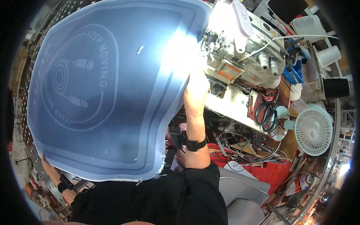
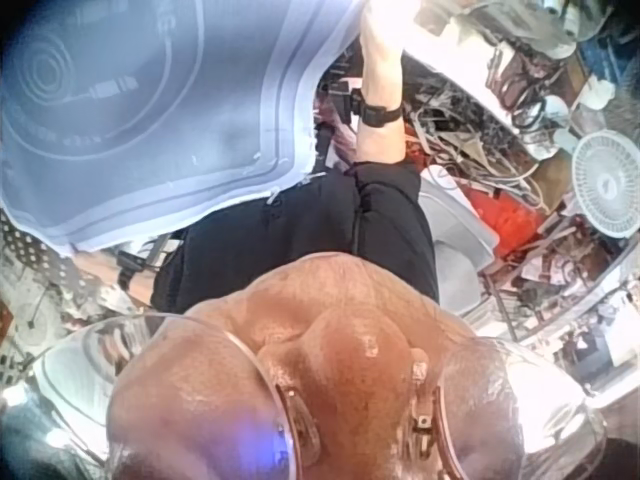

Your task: Trim and align the edges of several layers of a large exercise mat using scissors and manual adjustment at a factory workstation.

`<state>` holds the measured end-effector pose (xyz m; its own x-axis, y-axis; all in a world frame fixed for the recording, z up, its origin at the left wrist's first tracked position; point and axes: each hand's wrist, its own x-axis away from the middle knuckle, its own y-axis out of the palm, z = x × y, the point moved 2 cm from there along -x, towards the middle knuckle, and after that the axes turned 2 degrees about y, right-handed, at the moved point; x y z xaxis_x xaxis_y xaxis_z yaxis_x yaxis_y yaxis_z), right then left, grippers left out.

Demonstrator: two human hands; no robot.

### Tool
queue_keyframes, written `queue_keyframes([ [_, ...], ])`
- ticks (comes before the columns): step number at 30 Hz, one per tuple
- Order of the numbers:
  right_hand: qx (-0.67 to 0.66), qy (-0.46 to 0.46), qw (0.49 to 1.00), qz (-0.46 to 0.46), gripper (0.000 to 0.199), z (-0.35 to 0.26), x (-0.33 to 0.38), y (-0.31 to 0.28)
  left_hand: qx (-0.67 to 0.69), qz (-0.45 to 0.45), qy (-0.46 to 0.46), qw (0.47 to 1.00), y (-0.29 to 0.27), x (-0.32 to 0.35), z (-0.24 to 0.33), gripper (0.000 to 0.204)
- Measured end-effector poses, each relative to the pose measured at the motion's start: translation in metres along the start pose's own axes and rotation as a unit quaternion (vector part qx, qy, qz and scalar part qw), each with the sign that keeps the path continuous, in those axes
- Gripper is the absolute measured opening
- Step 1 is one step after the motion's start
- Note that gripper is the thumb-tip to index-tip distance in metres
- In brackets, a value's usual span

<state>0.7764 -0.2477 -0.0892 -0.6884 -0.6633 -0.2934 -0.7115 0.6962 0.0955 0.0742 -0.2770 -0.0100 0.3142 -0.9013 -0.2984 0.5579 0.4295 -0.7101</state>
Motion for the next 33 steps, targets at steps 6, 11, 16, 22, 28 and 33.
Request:
queue_keyframes([
  [6,0.009,0.026,1.0,-0.008,0.03,0.001,0.0,-0.002,-0.018,-0.013,0.023,0.999,0.017,-0.007,0.031,0.087],
  [11,0.045,-0.004,0.999,-0.019,0.03,-0.008,-0.002,-0.002,-0.077,-0.012,0.052,0.996,0.025,-0.018,0.048,0.081],
  [16,0.048,0.038,0.998,-0.032,0.031,-0.005,-0.001,-0.004,0.011,-0.027,0.013,0.999,0.037,-0.026,0.048,0.087],
  [22,0.03,0.03,0.999,-0.022,0.033,-0.008,-0.003,-0.003,0.109,-0.063,-0.036,0.991,0.039,-0.064,0.012,0.082],
  [28,0.034,0.025,0.999,-0.03,0.025,-0.009,-0.002,-0.002,0.201,-0.026,-0.125,0.971,0.05,-0.104,-0.004,0.042],
  [33,0.031,0.037,0.999,-0.003,0.025,-0.005,-0.002,-0.005,0.386,0.009,-0.294,0.875,0.065,-0.134,-0.013,0.041],
])
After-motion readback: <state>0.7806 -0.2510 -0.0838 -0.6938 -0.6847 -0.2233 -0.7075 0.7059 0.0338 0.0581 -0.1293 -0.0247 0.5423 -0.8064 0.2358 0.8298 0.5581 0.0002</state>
